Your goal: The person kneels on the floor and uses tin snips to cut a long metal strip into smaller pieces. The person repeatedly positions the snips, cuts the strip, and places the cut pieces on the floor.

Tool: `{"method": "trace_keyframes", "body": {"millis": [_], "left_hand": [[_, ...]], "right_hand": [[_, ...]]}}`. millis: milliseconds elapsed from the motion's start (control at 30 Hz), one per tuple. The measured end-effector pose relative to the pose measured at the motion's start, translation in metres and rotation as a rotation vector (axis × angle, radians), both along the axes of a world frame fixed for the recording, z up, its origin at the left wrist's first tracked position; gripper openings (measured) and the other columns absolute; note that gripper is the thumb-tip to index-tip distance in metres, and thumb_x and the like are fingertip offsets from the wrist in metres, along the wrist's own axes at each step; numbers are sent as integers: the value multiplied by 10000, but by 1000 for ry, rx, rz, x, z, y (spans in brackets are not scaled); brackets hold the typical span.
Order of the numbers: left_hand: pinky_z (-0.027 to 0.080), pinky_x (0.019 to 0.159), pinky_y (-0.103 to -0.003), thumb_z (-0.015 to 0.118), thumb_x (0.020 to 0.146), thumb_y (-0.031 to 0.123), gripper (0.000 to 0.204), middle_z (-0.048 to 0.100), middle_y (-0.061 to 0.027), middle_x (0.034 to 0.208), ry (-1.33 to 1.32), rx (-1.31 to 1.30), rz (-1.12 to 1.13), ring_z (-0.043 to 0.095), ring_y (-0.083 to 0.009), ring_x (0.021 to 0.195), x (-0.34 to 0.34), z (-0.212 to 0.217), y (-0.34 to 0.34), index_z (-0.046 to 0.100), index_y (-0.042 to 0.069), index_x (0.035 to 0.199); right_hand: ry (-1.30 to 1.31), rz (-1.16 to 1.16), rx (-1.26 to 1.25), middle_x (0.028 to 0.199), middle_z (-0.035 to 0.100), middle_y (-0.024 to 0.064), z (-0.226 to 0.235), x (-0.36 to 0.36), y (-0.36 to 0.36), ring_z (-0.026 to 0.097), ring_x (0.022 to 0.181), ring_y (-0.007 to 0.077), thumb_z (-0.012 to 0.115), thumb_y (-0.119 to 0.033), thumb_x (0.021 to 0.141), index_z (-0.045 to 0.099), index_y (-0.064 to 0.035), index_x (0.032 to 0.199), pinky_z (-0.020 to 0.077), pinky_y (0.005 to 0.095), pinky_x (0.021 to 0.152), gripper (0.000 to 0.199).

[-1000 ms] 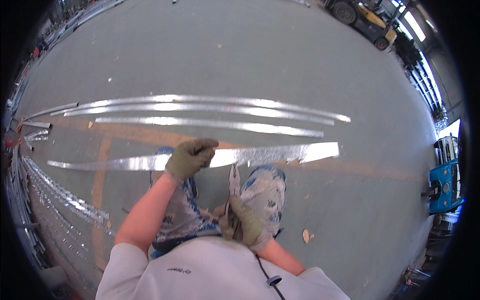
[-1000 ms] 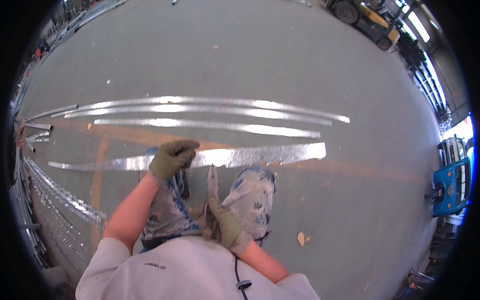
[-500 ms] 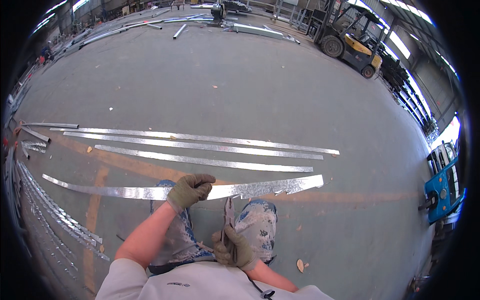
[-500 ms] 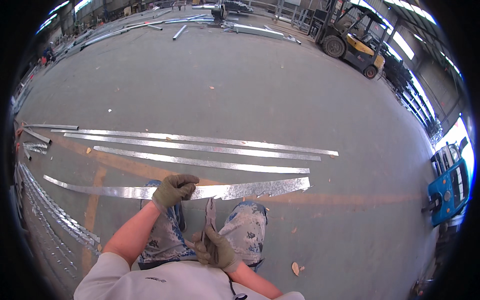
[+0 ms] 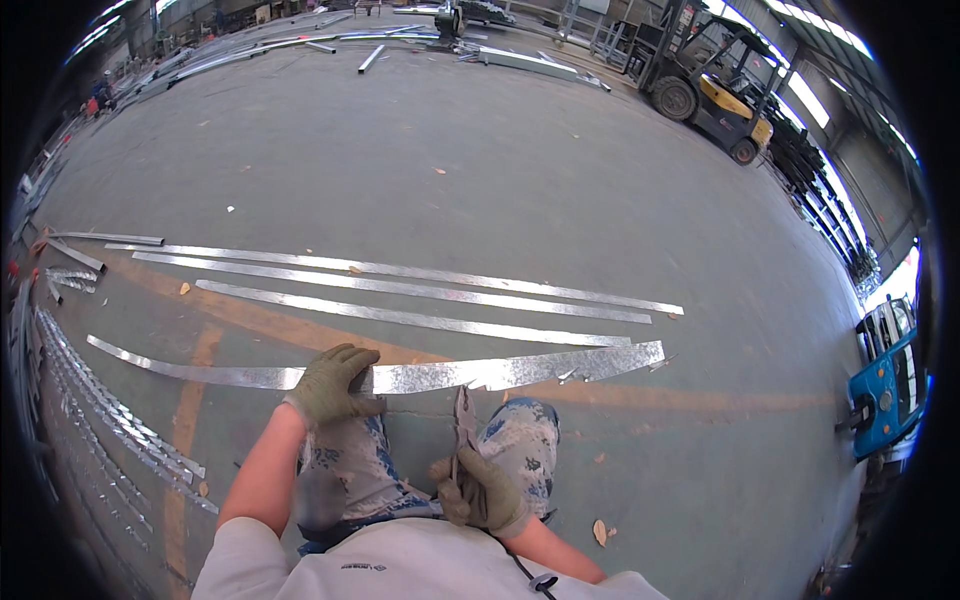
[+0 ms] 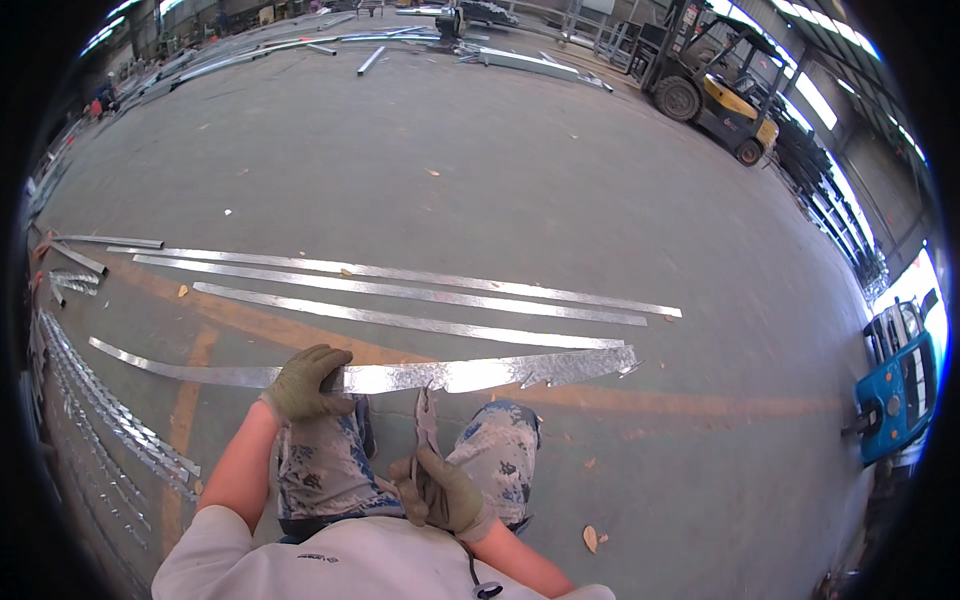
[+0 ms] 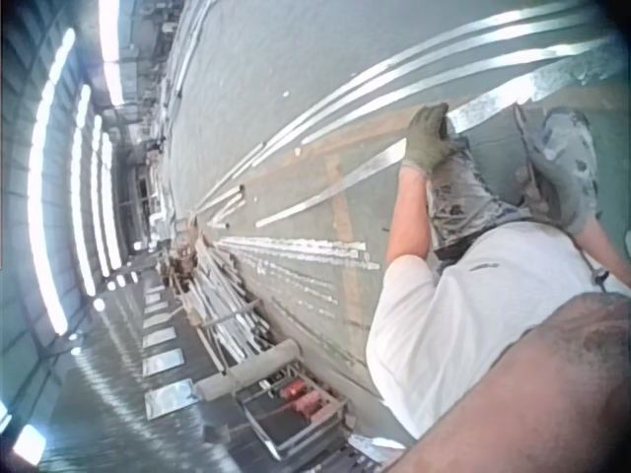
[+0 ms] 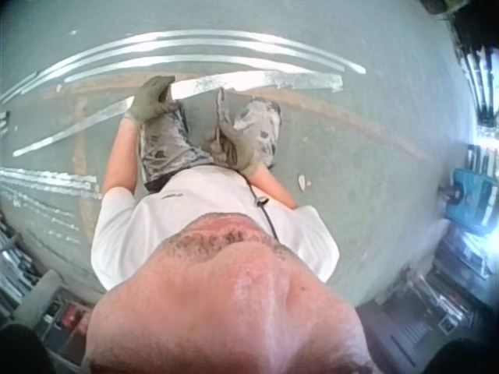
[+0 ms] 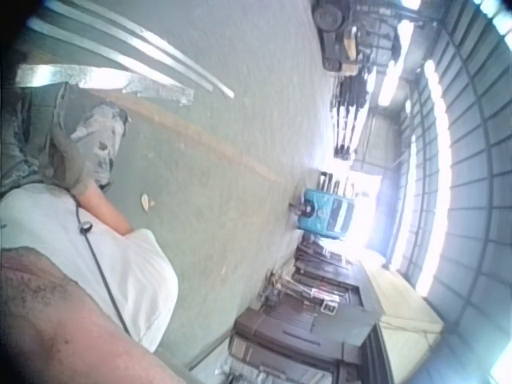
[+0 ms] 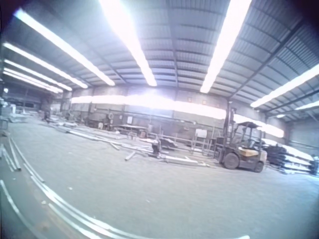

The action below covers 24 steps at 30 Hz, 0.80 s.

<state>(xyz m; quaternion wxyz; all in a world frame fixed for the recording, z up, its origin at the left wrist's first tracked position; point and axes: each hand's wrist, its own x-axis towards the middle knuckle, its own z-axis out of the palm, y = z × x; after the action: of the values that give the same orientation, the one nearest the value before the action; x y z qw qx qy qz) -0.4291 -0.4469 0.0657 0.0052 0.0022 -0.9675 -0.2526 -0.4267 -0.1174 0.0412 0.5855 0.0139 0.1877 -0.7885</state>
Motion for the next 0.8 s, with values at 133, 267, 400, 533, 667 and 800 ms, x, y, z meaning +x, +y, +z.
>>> {"method": "trace_keyframes", "body": {"millis": [133, 267, 400, 533, 667, 800], "left_hand": [[459, 1103, -463, 862, 762, 371, 613, 688, -149, 1275, 166, -70, 49, 598, -355, 1265, 5, -27, -8, 695, 74, 1270], [510, 1010, -458, 871, 770, 328, 498, 722, -148, 1158, 71, -7, 89, 657, -351, 1131, 2, -14, -7, 732, 64, 1168], [549, 923, -426, 833, 815, 402, 483, 739, -157, 1042, -28, 39, 99, 703, -333, 1002, -7, 35, 16, 733, 55, 1136], [567, 881, -413, 815, 819, 461, 533, 758, -159, 1009, -117, 92, 19, 733, -319, 955, -28, 65, 45, 741, 54, 1154], [571, 875, -393, 809, 815, 469, 538, 768, -138, 1001, -178, 92, -5, 745, -300, 942, -47, 53, 65, 744, 80, 1180], [572, 884, -393, 816, 804, 444, 608, 766, -138, 981, -69, 112, -75, 742, -306, 936, -49, 41, 67, 704, 90, 1286]], "right_hand": [[-5, 7, 15, 783, 670, 51, 12, 4, -5, 580, 588, 154, 430, -504, 1120, 699, -6, 1237, 462, 311, 529, 578], [43, -8, 51, 756, 658, 66, 25, 3, -5, 572, 580, 162, 426, -499, 1121, 693, 12, 1256, 469, 327, 528, 592], [94, -41, 29, 762, 667, 85, 35, -8, 12, 573, 575, 172, 432, -487, 1120, 686, 30, 1267, 480, 335, 534, 595], [212, -167, 63, 751, 674, 107, 47, -18, 39, 582, 543, 192, 422, -461, 1126, 690, 48, 1240, 472, 337, 490, 586], [241, -266, 45, 720, 669, 114, 40, -26, 51, 583, 512, 188, 439, -442, 1123, 698, 55, 1197, 450, 323, 445, 566], [257, -292, 62, 712, 666, 106, 24, -28, 61, 568, 498, 171, 456, -445, 1118, 704, 40, 1194, 446, 317, 447, 550]]}}
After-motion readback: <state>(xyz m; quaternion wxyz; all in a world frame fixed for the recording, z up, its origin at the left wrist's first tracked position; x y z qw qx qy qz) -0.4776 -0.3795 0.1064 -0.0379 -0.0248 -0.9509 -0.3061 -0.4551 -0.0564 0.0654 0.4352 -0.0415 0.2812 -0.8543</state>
